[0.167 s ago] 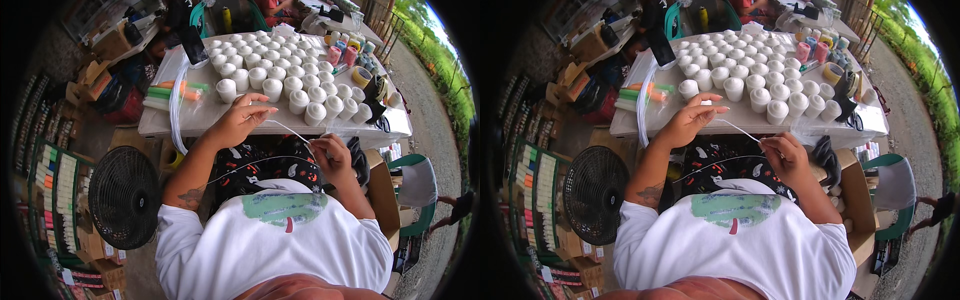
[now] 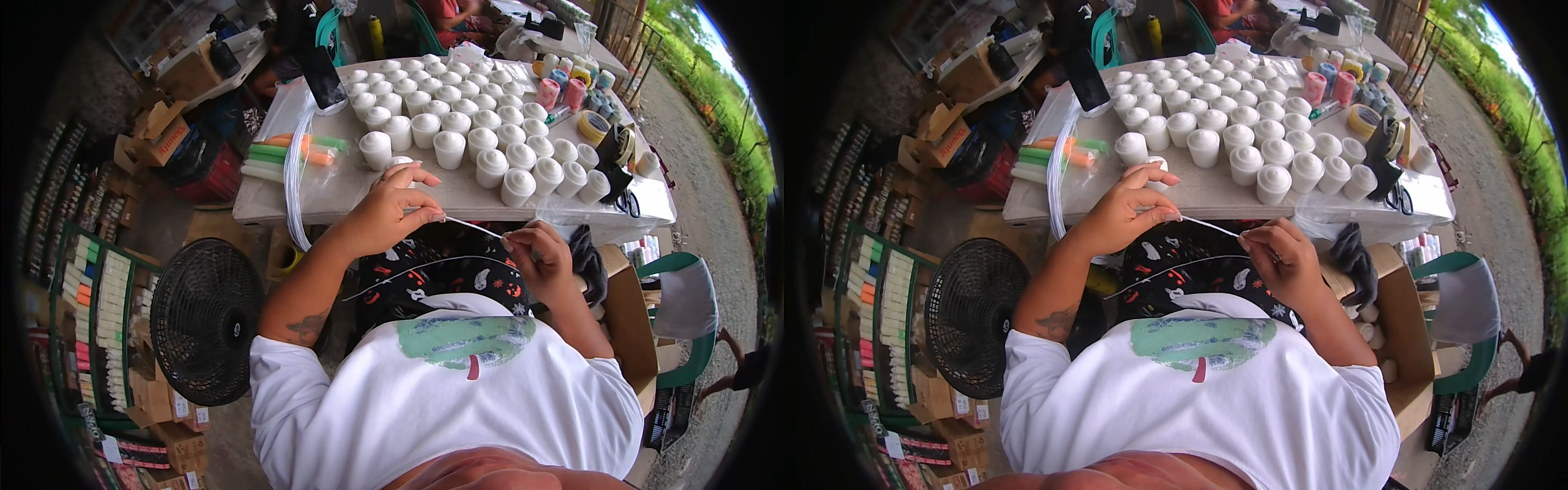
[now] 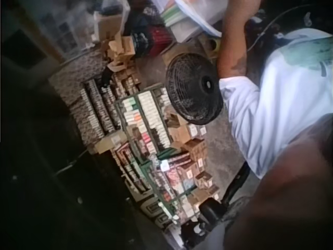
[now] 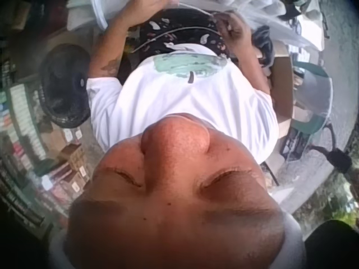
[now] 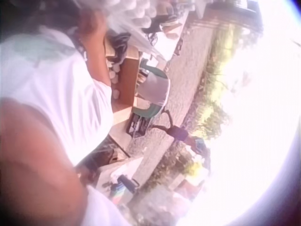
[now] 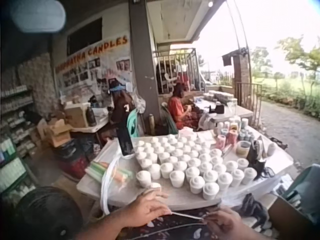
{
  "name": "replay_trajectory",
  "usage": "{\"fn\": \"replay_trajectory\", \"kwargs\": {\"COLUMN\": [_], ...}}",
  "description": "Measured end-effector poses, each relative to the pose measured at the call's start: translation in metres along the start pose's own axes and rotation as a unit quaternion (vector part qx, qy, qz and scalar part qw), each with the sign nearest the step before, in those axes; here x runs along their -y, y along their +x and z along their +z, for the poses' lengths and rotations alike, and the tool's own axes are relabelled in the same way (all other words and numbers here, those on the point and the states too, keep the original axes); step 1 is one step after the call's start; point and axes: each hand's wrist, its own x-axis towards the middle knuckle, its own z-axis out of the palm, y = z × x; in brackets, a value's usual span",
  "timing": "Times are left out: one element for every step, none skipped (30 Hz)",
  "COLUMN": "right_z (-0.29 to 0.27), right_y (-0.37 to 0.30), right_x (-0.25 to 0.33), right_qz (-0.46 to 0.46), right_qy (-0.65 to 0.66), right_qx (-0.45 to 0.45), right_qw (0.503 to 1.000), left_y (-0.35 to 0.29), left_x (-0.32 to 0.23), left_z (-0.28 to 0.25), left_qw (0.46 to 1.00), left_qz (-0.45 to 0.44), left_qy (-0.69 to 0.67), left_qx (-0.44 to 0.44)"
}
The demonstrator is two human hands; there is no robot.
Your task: The person inserts a wick into the center of white cylindrical candles, trims the excess wick with scissors, and places the finished candles on a table. The process is repeated for multiple candles.
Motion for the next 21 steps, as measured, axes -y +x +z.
{"fn": "replay_trajectory", "kwargs": {"right_z": [0.000,0.000,0.001,0.000,-0.001,-0.002,-0.004,-0.006,-0.007,-0.007,-0.008,-0.008,-0.007,-0.006,-0.006,-0.006,-0.006,-0.006,-0.005,-0.005,-0.004], "right_y": [-0.001,-0.003,-0.004,-0.006,-0.008,-0.009,-0.009,-0.008,-0.007,-0.007,-0.008,-0.008,-0.009,-0.009,-0.009,-0.007,-0.006,-0.005,-0.005,-0.006,-0.007], "right_x": [-0.001,-0.002,-0.003,-0.005,-0.007,-0.009,-0.008,-0.008,-0.007,-0.007,-0.007,-0.007,-0.007,-0.008,-0.008,-0.007,-0.005,-0.004,-0.005,-0.006,-0.007], "right_qz": [0.010,0.020,0.029,0.094,0.157,0.218,0.233,0.247,0.262,0.267,0.273,0.278,0.285,0.291,0.298,0.303,0.307,0.312,0.307,0.303,0.298], "right_qy": [0.010,0.020,0.030,0.114,0.198,0.280,0.302,0.324,0.346,0.354,0.361,0.368,0.376,0.383,0.391,0.395,0.399,0.404,0.397,0.391,0.384], "right_qx": [0.006,0.013,0.019,0.032,0.045,0.057,0.067,0.076,0.086,0.087,0.088,0.089,0.090,0.090,0.090,0.094,0.098,0.102,0.113,0.125,0.136], "right_qw": [1.000,1.000,0.999,0.988,0.966,0.933,0.922,0.910,0.897,0.892,0.887,0.882,0.877,0.872,0.866,0.862,0.858,0.854,0.857,0.860,0.863], "left_y": [-0.003,-0.006,-0.009,-0.011,-0.012,-0.013,-0.013,-0.014,-0.015,-0.015,-0.017,-0.019,-0.021,-0.024,-0.026,-0.027,-0.028,-0.029,-0.030,-0.031,-0.032], "left_x": [-0.003,-0.008,-0.012,-0.014,-0.015,-0.016,-0.016,-0.017,-0.017,-0.018,-0.019,-0.020,-0.020,-0.021,-0.021,-0.020,-0.017,-0.014,-0.011,-0.008,-0.005], "left_z": [0.000,0.000,-0.001,-0.001,-0.002,-0.004,-0.004,-0.005,-0.006,-0.007,-0.009,-0.009,-0.008,-0.007,-0.005,-0.005,-0.003,-0.001,0.000,0.002,0.003], "left_qw": [1.000,1.000,0.999,0.998,0.995,0.992,0.988,0.983,0.977,0.972,0.965,0.958,0.943,0.926,0.907,0.898,0.887,0.877,0.874,0.871,0.868], "left_qz": [0.007,0.014,0.021,0.042,0.064,0.085,0.102,0.118,0.134,0.146,0.158,0.170,0.189,0.207,0.225,0.239,0.253,0.268,0.273,0.278,0.283], "left_qy": [0.009,0.019,0.028,0.045,0.062,0.079,0.095,0.110,0.126,0.146,0.166,0.186,0.226,0.265,0.304,0.317,0.329,0.341,0.343,0.345,0.346], "left_qx": [-0.006,-0.011,-0.017,-0.029,-0.042,-0.056,-0.072,-0.089,-0.105,-0.116,-0.126,-0.137,-0.153,-0.169,-0.184,-0.192,-0.200,-0.208,-0.211,-0.215,-0.218]}}
